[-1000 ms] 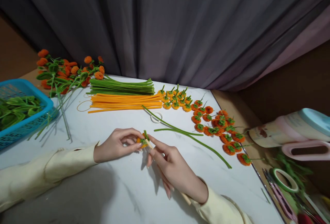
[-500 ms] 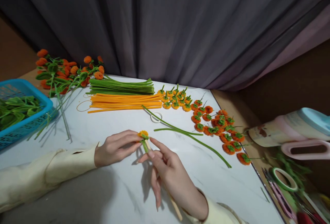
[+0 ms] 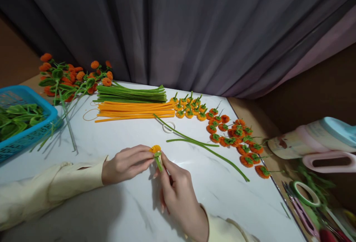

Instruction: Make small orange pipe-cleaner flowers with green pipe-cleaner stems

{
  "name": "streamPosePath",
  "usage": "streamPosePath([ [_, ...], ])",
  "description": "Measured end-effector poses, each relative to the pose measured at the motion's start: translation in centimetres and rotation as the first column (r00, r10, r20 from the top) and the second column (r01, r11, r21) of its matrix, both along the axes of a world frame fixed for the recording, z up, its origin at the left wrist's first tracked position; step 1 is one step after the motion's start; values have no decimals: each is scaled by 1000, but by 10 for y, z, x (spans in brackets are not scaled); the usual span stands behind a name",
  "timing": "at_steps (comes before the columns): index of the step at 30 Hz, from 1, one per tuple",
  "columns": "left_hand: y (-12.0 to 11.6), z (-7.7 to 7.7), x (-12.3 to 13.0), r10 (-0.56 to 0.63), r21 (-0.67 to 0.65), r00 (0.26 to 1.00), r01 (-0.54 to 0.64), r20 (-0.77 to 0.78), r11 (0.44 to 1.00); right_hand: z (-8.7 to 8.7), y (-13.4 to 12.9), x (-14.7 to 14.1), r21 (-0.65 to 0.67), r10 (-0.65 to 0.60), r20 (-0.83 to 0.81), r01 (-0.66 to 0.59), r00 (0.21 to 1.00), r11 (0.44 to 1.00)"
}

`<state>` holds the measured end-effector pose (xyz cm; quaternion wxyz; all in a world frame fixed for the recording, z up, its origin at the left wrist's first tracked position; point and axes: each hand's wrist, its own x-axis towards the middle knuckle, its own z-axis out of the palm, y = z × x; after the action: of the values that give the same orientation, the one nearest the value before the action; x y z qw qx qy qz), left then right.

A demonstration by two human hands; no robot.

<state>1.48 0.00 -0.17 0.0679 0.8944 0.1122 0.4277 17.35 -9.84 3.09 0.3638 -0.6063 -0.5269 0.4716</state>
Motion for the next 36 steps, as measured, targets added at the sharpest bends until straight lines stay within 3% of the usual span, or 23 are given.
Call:
streamPosePath([
  [6,-2,-3,6,-64,-278,992,93,111,956,-8,-1,1,298,-19,252,-59,968,953],
  [10,-3,-6,6,-70,-469,987,129,141,873,-6,4,2,329,-1,312,-107,950,938],
  [12,-3,-7,5,-68,-491,987,131,144,861,-2,7,2,242,14,249,-76,968,967],
  [15,-3,-8,5,-67,-465,988,125,139,876,4,11,1,-27,-37,26,37,999,999],
  [18,-3,-7,5,-60,-447,989,116,138,887,7,11,0,-266,-183,-203,125,962,956],
  [22,-3,-3,7,-45,-415,984,114,173,903,6,9,-4,-334,-308,-320,197,896,922],
  [28,-4,-2,7,-45,-497,982,134,186,858,2,9,-8,-271,-375,-362,289,853,918],
  [33,-5,-1,6,-45,-538,984,132,171,833,0,11,-4,-122,-241,-272,215,932,969],
  [36,-4,0,7,-25,-621,988,117,155,775,-1,11,0,25,-153,-116,157,981,987],
])
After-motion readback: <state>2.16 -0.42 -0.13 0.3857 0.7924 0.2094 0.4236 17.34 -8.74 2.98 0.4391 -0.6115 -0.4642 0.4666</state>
